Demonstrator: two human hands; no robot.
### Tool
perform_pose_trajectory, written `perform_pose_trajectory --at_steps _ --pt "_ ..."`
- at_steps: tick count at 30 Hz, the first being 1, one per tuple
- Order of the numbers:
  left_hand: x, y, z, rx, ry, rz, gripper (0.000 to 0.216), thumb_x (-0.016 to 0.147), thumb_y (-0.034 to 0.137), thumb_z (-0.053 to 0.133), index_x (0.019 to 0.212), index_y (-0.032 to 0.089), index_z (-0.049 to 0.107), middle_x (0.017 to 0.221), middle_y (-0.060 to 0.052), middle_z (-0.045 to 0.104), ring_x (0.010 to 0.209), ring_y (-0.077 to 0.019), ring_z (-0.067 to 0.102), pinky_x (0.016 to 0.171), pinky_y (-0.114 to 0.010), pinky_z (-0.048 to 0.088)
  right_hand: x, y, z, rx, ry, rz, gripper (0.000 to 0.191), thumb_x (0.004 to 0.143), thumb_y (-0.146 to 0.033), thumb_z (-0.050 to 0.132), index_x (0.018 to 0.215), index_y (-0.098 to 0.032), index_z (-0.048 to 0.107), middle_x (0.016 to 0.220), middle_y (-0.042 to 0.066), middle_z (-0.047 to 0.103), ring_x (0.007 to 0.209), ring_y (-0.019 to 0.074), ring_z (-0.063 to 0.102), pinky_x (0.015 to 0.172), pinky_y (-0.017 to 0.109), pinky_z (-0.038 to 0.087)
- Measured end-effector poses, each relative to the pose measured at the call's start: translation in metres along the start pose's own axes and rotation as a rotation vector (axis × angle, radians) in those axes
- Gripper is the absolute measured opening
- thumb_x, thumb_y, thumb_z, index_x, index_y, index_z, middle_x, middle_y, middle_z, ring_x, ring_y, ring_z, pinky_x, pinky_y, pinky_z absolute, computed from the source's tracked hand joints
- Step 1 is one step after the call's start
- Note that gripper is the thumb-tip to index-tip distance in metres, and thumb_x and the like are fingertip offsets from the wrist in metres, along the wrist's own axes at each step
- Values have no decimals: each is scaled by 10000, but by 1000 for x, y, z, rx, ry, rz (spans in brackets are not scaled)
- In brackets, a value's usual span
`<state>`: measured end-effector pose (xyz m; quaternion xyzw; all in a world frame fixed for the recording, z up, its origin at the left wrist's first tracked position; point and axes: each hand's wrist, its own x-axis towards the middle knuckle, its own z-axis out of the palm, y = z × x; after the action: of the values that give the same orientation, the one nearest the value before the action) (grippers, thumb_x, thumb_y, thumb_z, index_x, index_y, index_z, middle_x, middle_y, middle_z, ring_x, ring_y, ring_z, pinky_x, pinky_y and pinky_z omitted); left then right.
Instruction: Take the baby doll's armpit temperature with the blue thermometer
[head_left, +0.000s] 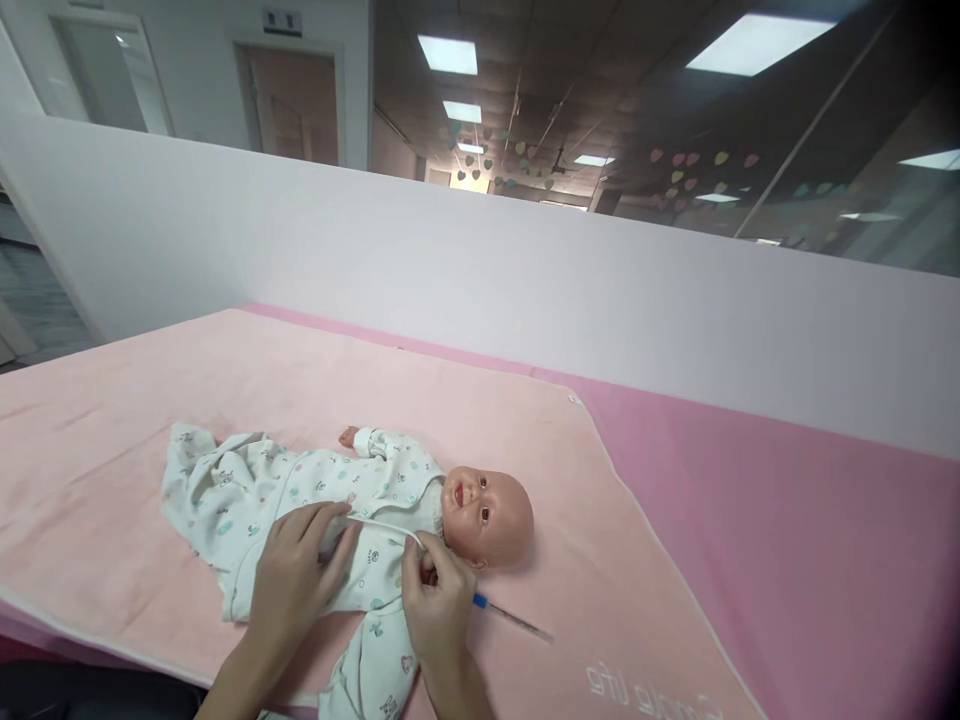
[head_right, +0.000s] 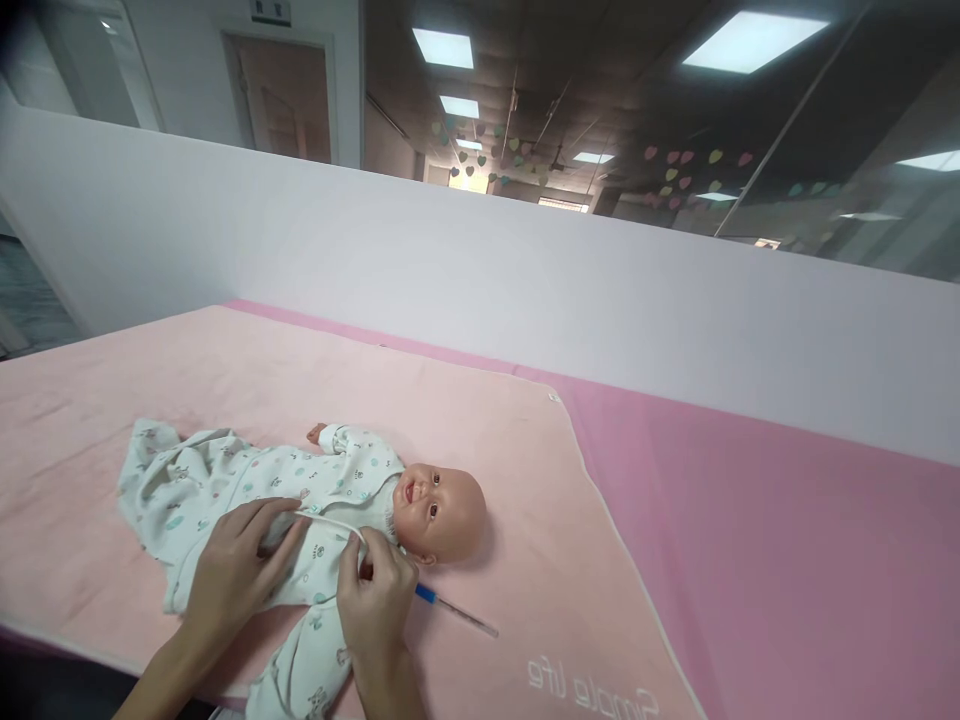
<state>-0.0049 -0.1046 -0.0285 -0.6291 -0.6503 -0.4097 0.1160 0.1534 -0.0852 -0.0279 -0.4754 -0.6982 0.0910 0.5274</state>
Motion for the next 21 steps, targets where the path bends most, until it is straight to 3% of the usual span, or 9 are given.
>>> perform_pose_trajectory --at_steps 7,13,21 --pt "-5 -30 -21 55 -86 -46 290 813 437 505 993 226 591 1043 -69 593 966 -245 544 820 -375 422 0 -1 -1 51 17 40 218 847 -244 469 769 -146 647 450 -30 483 400 73 414 439 184 332" --pt "-9 -31 -29 32 -167 6 224 817 379 486 947 234 597 1177 -69 525 1041 -253 515 853 -394 414 2 -2 -3 56 33 65 215 852 -250 473 789 -141 647 475 -26 498 418 73 420 450 190 324" --pt "-3 -27 -35 40 -223 89 127 816 313 483 863 232 568 1058 -33 589 999 -227 507 868 -392 362 3 -2 -3 54 27 74 223 855 -261 465 775 -142 637 468 -36 473 411 69 403 444 186 315"
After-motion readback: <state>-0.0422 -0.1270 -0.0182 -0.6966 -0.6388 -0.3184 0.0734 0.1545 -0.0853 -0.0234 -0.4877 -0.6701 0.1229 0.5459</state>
